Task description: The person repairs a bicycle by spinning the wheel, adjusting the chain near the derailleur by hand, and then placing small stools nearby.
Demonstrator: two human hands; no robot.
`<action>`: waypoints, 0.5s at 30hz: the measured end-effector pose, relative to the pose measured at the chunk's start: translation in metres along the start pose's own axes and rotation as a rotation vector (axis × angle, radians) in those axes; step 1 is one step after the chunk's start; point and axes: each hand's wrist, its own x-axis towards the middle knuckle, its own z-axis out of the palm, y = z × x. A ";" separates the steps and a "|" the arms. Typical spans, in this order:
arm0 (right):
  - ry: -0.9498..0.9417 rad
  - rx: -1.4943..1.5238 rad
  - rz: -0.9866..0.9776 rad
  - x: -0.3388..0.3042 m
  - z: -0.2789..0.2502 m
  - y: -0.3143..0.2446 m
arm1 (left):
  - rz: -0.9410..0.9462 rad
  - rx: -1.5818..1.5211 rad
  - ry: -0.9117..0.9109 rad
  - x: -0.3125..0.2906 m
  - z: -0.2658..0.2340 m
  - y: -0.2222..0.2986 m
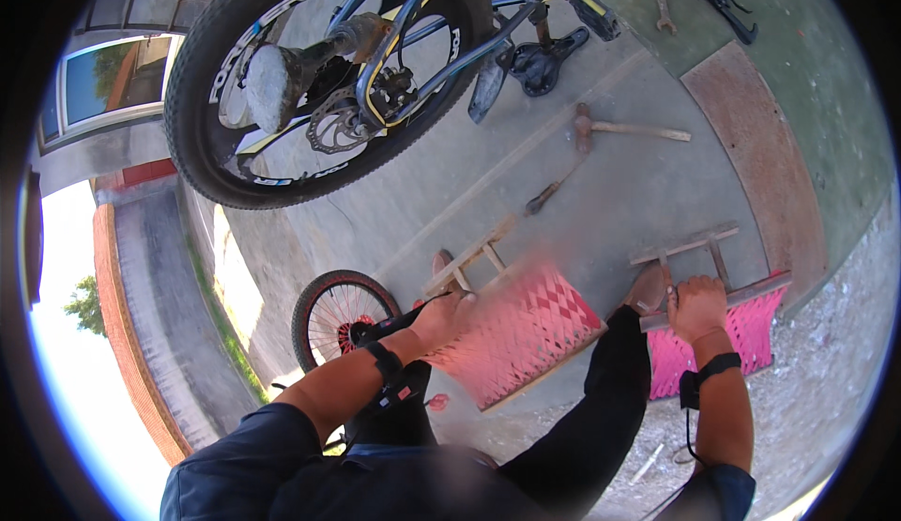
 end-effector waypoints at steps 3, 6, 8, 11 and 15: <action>0.024 -0.026 0.045 -0.013 -0.015 0.031 | 0.102 -0.104 -0.058 0.009 0.062 -0.069; 0.065 -0.085 0.142 -0.026 -0.022 0.064 | 0.189 0.023 -0.063 0.009 0.079 -0.069; 0.070 -0.100 0.183 -0.030 -0.027 0.084 | 0.111 0.065 -0.085 0.007 0.068 -0.036; 0.029 -0.142 0.136 -0.025 -0.034 0.102 | 0.052 0.088 -0.148 0.011 0.068 -0.034; -0.029 -0.136 0.065 -0.022 -0.019 0.111 | -0.035 0.036 -0.342 0.010 0.058 -0.021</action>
